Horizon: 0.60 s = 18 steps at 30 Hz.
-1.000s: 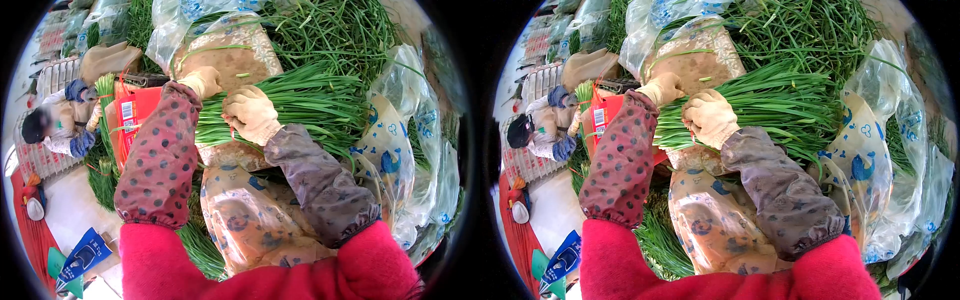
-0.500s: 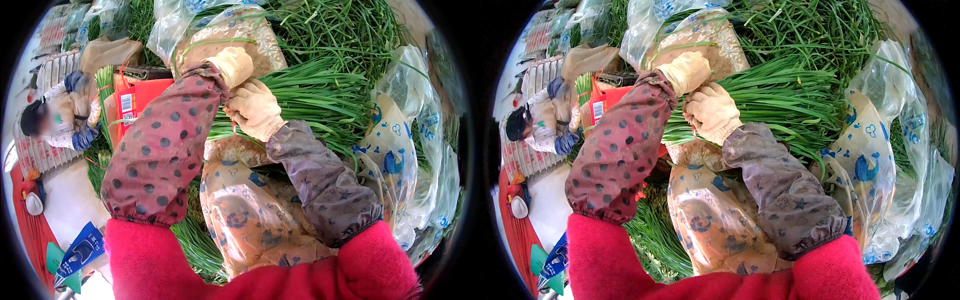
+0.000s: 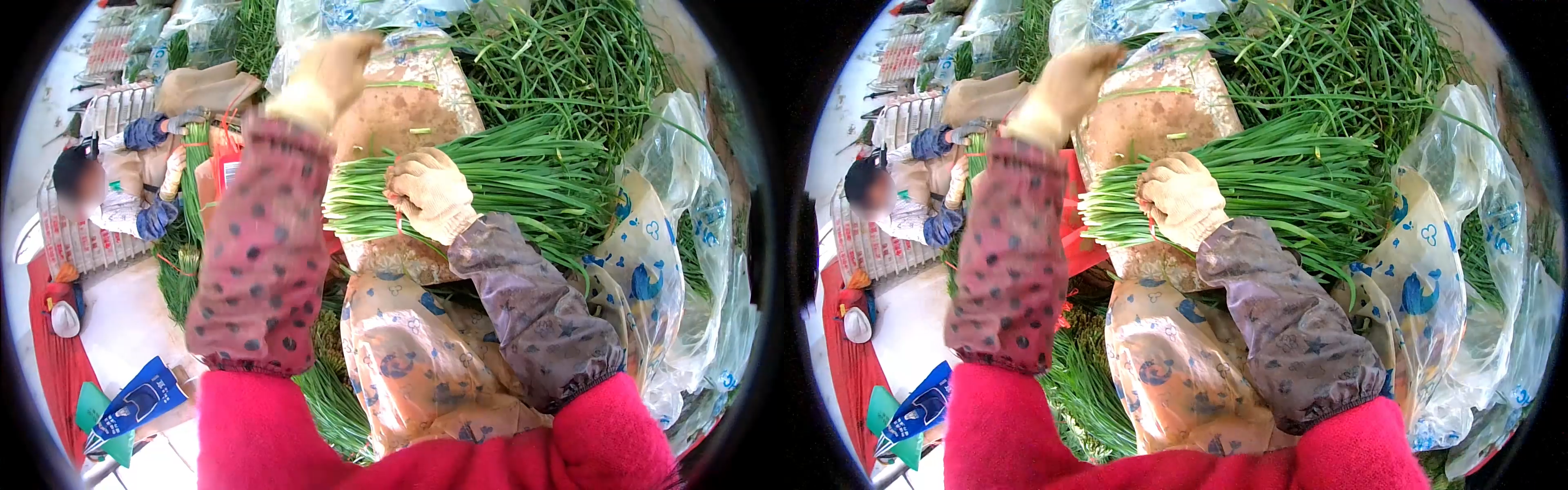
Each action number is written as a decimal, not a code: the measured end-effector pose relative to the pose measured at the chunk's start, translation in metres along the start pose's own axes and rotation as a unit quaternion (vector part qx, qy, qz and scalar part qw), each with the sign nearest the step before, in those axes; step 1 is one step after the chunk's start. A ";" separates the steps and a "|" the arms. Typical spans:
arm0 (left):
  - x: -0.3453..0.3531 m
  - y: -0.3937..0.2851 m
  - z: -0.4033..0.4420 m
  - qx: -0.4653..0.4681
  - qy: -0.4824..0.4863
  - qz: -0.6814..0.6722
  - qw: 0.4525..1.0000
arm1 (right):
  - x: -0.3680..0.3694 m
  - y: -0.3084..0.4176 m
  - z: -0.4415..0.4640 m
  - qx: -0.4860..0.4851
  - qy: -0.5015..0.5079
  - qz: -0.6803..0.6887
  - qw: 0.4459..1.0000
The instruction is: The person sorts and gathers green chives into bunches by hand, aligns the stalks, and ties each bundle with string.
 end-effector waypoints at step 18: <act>0.090 0.079 -0.174 -0.334 -0.061 -0.245 0.908 | 0.003 -0.001 0.000 0.000 0.025 0.018 1.000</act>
Point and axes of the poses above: each hand's wrist, its own z-axis towards the middle knuckle, its own x-axis out of the palm, y = z × x, the point moved 8 cm from there along z, towards the middle knuckle, and after that the axes turned 1 degree about -y, right-handed, at the moved point
